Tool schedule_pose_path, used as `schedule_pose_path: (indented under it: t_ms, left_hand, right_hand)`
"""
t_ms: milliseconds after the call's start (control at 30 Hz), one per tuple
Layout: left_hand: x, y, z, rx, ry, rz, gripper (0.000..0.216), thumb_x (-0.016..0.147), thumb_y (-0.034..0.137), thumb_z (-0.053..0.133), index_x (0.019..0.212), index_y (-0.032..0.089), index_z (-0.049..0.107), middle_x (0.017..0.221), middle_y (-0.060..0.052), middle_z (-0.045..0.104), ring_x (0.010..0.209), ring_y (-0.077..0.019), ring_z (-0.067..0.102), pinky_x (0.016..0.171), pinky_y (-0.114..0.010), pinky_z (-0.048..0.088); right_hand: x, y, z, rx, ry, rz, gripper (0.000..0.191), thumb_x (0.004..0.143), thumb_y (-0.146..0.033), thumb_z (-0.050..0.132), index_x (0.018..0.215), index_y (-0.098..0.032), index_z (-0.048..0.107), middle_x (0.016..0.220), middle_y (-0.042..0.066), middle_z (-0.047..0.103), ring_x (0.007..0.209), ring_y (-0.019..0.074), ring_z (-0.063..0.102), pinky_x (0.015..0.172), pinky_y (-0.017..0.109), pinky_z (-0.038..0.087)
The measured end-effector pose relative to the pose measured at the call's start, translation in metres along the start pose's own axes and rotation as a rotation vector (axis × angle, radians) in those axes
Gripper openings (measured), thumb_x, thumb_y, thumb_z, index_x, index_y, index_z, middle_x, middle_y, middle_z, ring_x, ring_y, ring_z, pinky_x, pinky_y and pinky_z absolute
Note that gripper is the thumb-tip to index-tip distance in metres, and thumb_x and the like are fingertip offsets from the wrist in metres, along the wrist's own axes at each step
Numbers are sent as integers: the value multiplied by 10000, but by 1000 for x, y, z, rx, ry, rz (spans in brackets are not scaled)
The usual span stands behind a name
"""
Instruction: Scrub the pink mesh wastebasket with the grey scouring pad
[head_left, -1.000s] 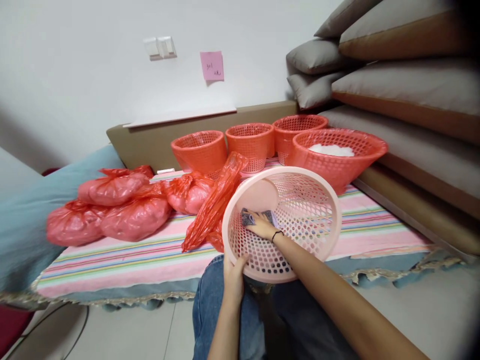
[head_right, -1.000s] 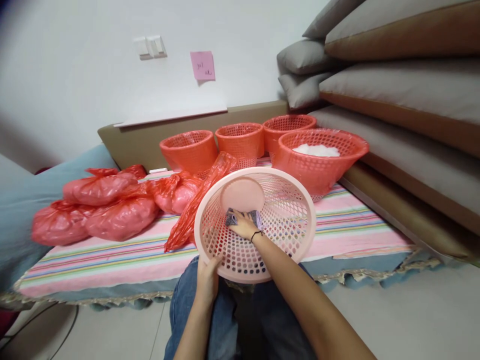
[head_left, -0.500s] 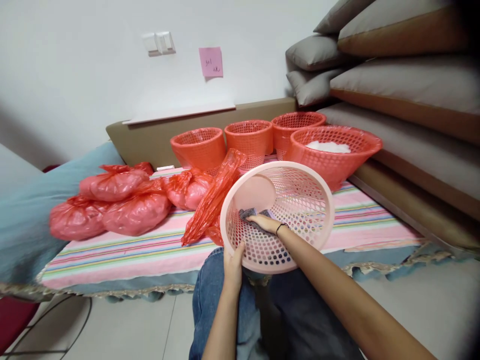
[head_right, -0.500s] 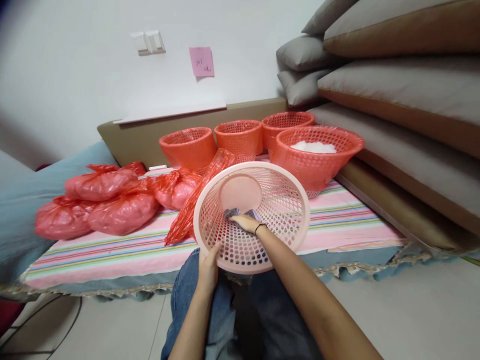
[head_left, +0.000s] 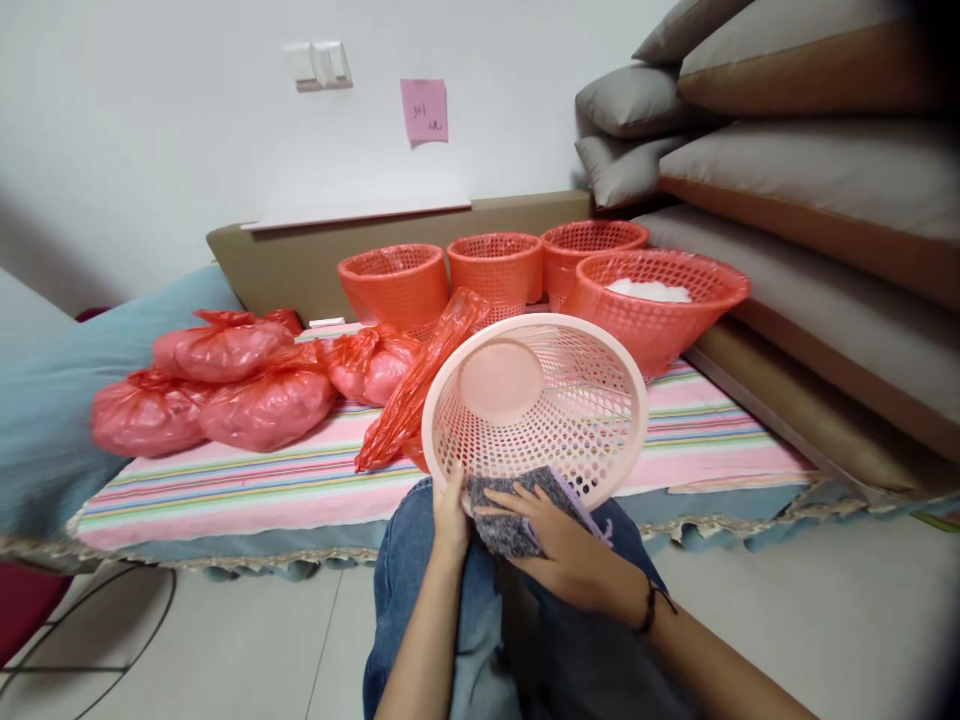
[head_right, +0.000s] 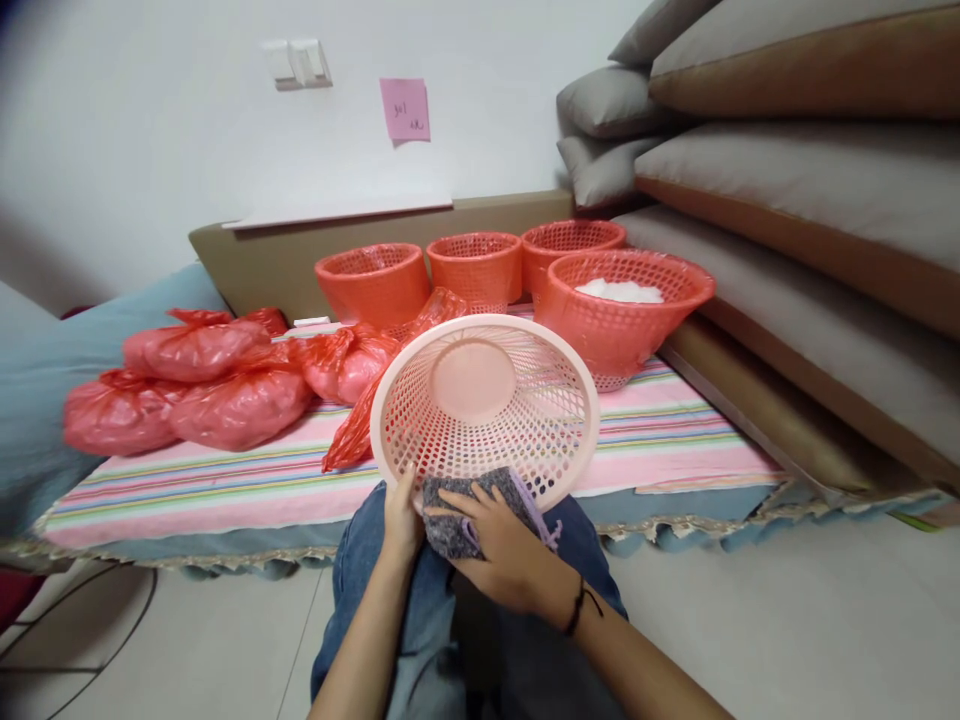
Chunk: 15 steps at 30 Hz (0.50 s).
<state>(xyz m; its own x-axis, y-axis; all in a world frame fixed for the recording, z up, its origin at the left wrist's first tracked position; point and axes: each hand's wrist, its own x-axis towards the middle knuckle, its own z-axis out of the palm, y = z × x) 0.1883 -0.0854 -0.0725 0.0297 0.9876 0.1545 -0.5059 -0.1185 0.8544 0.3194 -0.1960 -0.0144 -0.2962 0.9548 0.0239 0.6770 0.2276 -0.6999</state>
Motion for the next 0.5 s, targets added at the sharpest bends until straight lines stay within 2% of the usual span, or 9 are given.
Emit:
schedule_pose_path:
  t_ms: [100,267,400,500]
  left_hand:
    - [-2,2,1,1,-14,-11,710,816,380,670,1476,231,455,1558,-94,447,1443,-283,404,1222,-423,262]
    - [0,2,-2,68,-54,28,699,842,364,640,1493,222,430,1578,-85,417,1472,-264,354,1225,-401,257]
    - [3,0,-5,108,-71,55,720,851,385,631,1513,229,394,1596,-79,388,1495,-255,307,1229,-390,250]
    - [3,1,-5,99,-84,27,738,821,378,666,1498,225,416,1585,-89,404,1488,-278,320,1228,-418,254]
  right_hand:
    - [-19,-2,-1,-89,-67,34,637,795,-206,562,1416,-350,548,1588,-21,387,1501,358,226,1212,640,97]
    - [-40,16,-10,-282,-5,130,620,692,-177,606,1287,-341,662,1526,-19,480,1488,423,219,1200,687,73]
    - [-53,33,-27,-352,69,173,510,670,-167,627,1146,-312,734,1442,1,574,1480,409,258,1213,674,82]
    - [-56,38,-37,-360,103,160,489,689,-170,617,1146,-300,733,1414,4,600,1472,390,290,1224,648,102]
